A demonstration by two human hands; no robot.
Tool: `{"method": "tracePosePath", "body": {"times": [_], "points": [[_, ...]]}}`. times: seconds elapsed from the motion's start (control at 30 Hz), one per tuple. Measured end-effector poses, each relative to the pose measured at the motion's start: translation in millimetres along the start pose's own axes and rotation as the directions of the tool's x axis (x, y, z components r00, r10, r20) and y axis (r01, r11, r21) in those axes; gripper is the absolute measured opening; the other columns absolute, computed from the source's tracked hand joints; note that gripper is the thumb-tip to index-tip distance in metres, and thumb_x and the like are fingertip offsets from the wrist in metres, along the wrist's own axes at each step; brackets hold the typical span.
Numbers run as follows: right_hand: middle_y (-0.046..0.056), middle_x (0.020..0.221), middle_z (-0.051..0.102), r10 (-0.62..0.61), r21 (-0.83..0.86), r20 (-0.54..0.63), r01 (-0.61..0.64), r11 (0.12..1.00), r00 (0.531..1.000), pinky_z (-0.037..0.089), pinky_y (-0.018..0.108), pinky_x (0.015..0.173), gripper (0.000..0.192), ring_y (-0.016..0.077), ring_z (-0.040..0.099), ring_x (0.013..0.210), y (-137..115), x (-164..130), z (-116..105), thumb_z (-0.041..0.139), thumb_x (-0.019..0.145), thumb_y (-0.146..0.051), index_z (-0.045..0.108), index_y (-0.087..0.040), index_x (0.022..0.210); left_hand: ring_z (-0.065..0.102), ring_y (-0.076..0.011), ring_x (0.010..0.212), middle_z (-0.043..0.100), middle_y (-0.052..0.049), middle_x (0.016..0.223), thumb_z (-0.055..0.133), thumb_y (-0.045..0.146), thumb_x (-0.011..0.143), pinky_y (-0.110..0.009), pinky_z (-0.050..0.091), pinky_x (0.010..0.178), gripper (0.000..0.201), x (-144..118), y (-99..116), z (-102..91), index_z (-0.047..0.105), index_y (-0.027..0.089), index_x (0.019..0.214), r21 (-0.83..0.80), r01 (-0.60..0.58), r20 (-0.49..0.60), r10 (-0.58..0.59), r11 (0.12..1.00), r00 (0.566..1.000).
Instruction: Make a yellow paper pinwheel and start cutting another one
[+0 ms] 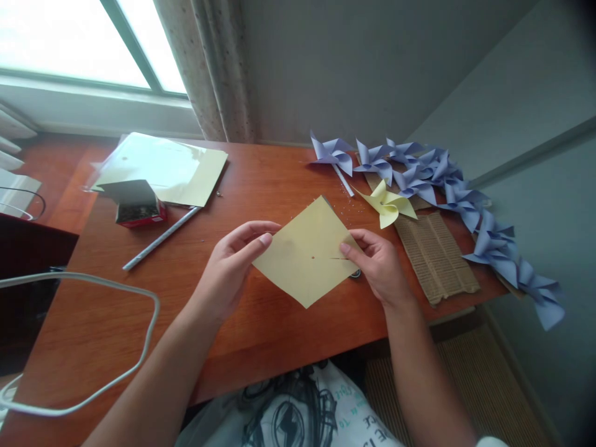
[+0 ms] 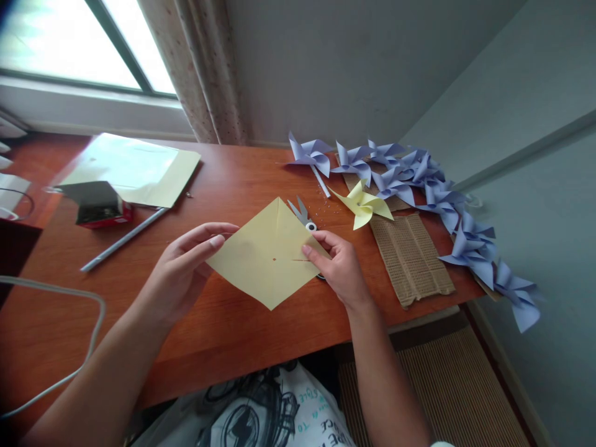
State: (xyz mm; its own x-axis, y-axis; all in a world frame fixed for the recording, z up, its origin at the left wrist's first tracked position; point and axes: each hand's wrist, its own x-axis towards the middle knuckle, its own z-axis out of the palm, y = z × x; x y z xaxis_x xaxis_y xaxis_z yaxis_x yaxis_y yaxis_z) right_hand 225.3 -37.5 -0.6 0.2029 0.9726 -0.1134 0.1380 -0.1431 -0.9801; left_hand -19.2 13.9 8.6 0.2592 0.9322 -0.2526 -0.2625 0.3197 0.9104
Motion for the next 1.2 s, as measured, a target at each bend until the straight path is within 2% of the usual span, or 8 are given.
{"method": "tracePosePath", "body": {"times": [0.17, 0.37, 0.6, 0.77, 0.9, 1.03, 1.13, 1.2], "points": [[0.003, 0.087, 0.077, -0.006, -0.058, 0.039, 0.008, 0.998, 0.999, 0.058, 0.031, 0.068, 0.023, 0.0218, 0.072, 0.078, 8.3, -3.6, 3.1, 0.076, 0.083, -0.04, 0.073, -0.022, 0.096, 0.068, -0.0219, 0.088, 0.076, -0.008, 0.093, 0.083, 0.035, 0.076, -0.027, 0.051, 0.076, 0.029, 5.9, -5.2, -6.8, 0.075, 0.018, 0.099, 0.301, -0.16, 0.02, 0.162, 0.94, 0.987], [0.004, 0.094, 0.078, -0.053, -0.162, 0.148, 0.077, 0.984, 0.988, 0.059, 0.035, 0.079, 0.018, 0.0242, 0.073, 0.088, 10.1, -1.8, 8.5, 0.071, 0.088, -0.039, 0.073, -0.022, 0.095, 0.066, -0.0196, 0.075, 0.074, -0.006, 0.082, 0.072, 0.034, 0.085, -0.026, 0.05, 0.067, 0.015, 8.1, -11.9, -8.7, 0.075, 0.019, 0.088, 0.491, -0.244, 0.132, 0.205, 0.836, 0.97], [0.003, 0.092, 0.077, -0.202, -0.254, 0.185, 0.246, 0.935, 0.962, 0.059, 0.036, 0.08, 0.011, 0.0222, 0.073, 0.086, -4.0, 21.5, 16.1, 0.071, 0.088, -0.033, 0.074, -0.024, 0.093, 0.067, -0.0206, 0.077, 0.076, -0.006, 0.086, 0.067, 0.033, 0.088, -0.028, 0.051, 0.069, 0.017, 9.1, -14.7, -9.9, 0.076, 0.02, 0.094, 0.529, -0.254, 0.178, 0.186, 0.81, 0.966], [0.001, 0.089, 0.077, -0.249, -0.212, 0.196, 0.289, 0.934, 0.948, 0.06, 0.034, 0.078, 0.009, 0.0206, 0.073, 0.084, -6.3, 37.2, 28.6, 0.07, 0.088, -0.032, 0.074, -0.023, 0.088, 0.066, -0.0192, 0.074, 0.075, -0.006, 0.085, 0.072, 0.035, 0.084, -0.027, 0.05, 0.067, 0.024, 10.7, -15.6, -13.3, 0.075, 0.02, 0.103, 0.463, -0.212, 0.093, 0.19, 0.861, 0.977], [0.001, 0.089, 0.077, -0.263, -0.185, 0.215, 0.303, 0.935, 0.941, 0.06, 0.033, 0.076, 0.007, 0.0203, 0.073, 0.083, -7.8, 41.8, 32.9, 0.072, 0.087, -0.03, 0.075, -0.023, 0.087, 0.063, -0.0174, 0.07, 0.072, -0.004, 0.081, 0.068, 0.036, 0.087, -0.027, 0.048, 0.064, 0.026, 13.4, -17.3, -16.1, 0.071, 0.02, 0.107, 0.513, -0.217, 0.067, 0.213, 0.83, 0.975], [0.001, 0.089, 0.077, -0.278, -0.138, 0.223, 0.313, 0.94, 0.934, 0.06, 0.033, 0.075, 0.006, 0.0201, 0.074, 0.083, -8.8, 44.6, 35.9, 0.073, 0.087, -0.029, 0.075, -0.023, 0.088, 0.067, -0.0207, 0.083, 0.074, -0.006, 0.094, 0.062, 0.029, 0.09, -0.031, 0.051, 0.075, 0.022, 14.0, -17.2, -14.5, 0.07, 0.019, 0.107, 0.722, -0.285, 0.061, 0.353, 0.63, 0.934], [0.002, 0.09, 0.078, -0.3, -0.126, 0.224, 0.333, 0.934, 0.927, 0.06, 0.033, 0.077, 0.005, 0.0202, 0.074, 0.083, -9.1, 45.7, 39.2, 0.074, 0.087, -0.028, 0.075, -0.023, 0.088, 0.067, -0.0254, 0.101, 0.073, -0.01, 0.11, 0.06, 0.021, 0.089, -0.038, 0.051, 0.091, 0.022, 10.6, -13.6, -7.0, 0.07, 0.018, 0.108, 0.87, -0.339, 0.085, 0.567, 0.359, 0.819], [0.002, 0.091, 0.078, -0.305, -0.123, 0.228, 0.338, 0.933, 0.925, 0.06, 0.034, 0.078, 0.005, 0.0202, 0.074, 0.083, -8.5, 45.5, 41.3, 0.074, 0.087, -0.028, 0.075, -0.024, 0.089, 0.066, -0.0249, 0.101, 0.073, -0.009, 0.11, 0.06, 0.019, 0.09, -0.039, 0.05, 0.093, 0.02, 7.6, -11.4, 0.0, 0.07, 0.019, 0.107, 0.879, -0.391, 0.128, 0.656, 0.272, 0.744]]}}
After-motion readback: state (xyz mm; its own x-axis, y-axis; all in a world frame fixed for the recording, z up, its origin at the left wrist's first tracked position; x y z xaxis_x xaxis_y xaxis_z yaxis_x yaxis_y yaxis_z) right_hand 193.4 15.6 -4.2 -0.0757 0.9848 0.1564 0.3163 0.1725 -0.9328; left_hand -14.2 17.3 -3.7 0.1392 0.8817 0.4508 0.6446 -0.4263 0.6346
